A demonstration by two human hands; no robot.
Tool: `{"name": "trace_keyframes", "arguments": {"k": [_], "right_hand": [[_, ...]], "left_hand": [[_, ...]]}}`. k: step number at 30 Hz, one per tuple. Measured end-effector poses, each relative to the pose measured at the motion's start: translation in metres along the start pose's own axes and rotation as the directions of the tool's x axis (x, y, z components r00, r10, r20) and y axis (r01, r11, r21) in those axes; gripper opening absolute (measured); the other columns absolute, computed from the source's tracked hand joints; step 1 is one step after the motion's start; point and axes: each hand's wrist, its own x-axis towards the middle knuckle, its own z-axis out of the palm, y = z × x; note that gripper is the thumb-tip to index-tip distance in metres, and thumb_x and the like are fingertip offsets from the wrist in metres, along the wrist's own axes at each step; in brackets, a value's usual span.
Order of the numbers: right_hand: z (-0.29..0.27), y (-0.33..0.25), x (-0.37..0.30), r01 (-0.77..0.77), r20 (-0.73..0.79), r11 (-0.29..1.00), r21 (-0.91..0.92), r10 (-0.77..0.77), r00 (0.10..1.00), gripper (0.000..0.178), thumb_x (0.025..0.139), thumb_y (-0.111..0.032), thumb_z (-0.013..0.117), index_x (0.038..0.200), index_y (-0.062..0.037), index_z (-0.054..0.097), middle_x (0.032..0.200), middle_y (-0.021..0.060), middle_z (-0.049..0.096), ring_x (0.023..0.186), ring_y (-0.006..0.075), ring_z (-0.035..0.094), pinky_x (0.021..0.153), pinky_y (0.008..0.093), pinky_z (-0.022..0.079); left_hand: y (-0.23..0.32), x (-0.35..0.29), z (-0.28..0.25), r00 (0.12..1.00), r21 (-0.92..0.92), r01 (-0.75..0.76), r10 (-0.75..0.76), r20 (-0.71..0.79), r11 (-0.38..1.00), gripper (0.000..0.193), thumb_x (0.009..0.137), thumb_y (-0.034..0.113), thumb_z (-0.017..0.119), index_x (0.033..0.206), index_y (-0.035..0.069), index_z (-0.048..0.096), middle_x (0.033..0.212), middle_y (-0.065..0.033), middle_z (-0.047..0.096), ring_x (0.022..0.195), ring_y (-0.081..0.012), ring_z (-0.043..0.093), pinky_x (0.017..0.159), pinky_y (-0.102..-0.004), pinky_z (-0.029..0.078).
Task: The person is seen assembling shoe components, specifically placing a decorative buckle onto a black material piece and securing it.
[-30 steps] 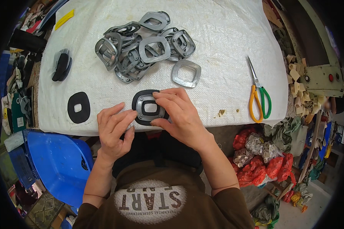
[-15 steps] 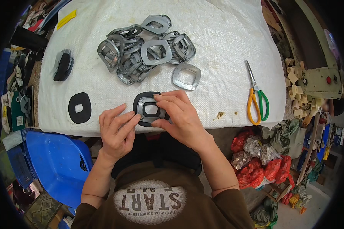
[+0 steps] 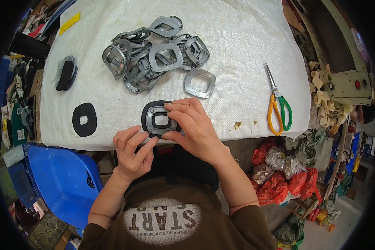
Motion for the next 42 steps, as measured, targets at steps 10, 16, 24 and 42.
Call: {"name": "trace_keyframes", "arguments": {"k": [10, 16, 24, 42], "right_hand": [[-0.007, -0.002, 0.004, -0.019, 0.007, 1.0, 0.023, 0.019, 1.0, 0.047, 0.054, -0.006, 0.078, 0.092, -0.0044, 0.05, 0.107, 0.0105, 0.058, 0.097, 0.0286, 0.054, 0.084, 0.0355, 0.044], [-0.019, 0.001, 0.007, -0.366, 0.122, 0.549, 0.751, 0.431, 0.894, 0.05, 0.062, -0.005, 0.077, 0.101, -0.002, 0.047, 0.101, 0.0181, 0.058, 0.093, 0.0228, 0.057, 0.084, 0.0335, 0.045], [-0.02, 0.014, 0.007, -0.4, 0.069, 0.478, 0.782, 0.571, 0.818, 0.011, 0.084, -0.004, 0.057, 0.091, 0.0008, 0.05, 0.084, 0.0124, 0.063, 0.078, 0.0143, 0.06, 0.071, 0.024, 0.046], [-0.073, 0.01, 0.026, 0.014, -0.691, 0.807, 0.59, 0.496, 0.525, 0.028, 0.085, 0.0, 0.053, 0.107, -0.0019, 0.036, 0.079, 0.0137, 0.057, 0.074, 0.0168, 0.059, 0.069, 0.0271, 0.049]], "left_hand": [[0.0, 0.0, 0.0, 1.0, 0.026, -0.006, 0.006, -0.005, 1.0, 0.038, 0.056, 0.002, 0.059, 0.092, 0.011, 0.066, 0.099, -0.0027, 0.054, 0.097, -0.025, 0.05, 0.081, -0.0381, 0.036], [0.001, -0.001, 0.0, 1.0, 0.03, 0.008, -0.008, -0.002, 1.0, 0.036, 0.057, 0.003, 0.058, 0.091, 0.011, 0.066, 0.099, -0.0022, 0.055, 0.097, -0.0243, 0.05, 0.081, -0.0379, 0.035], [0.001, -0.001, -0.001, 1.0, 0.03, 0.008, -0.007, -0.006, 1.0, 0.036, 0.057, 0.003, 0.059, 0.091, 0.011, 0.067, 0.099, -0.002, 0.056, 0.097, -0.0241, 0.05, 0.082, -0.0374, 0.034], [0.007, 0.0, 0.002, 0.998, 0.065, 0.058, -0.057, -0.028, 0.996, 0.034, 0.06, 0.002, 0.057, 0.091, 0.013, 0.066, 0.095, -0.0017, 0.056, 0.096, -0.0219, 0.05, 0.082, -0.0349, 0.034]]}}
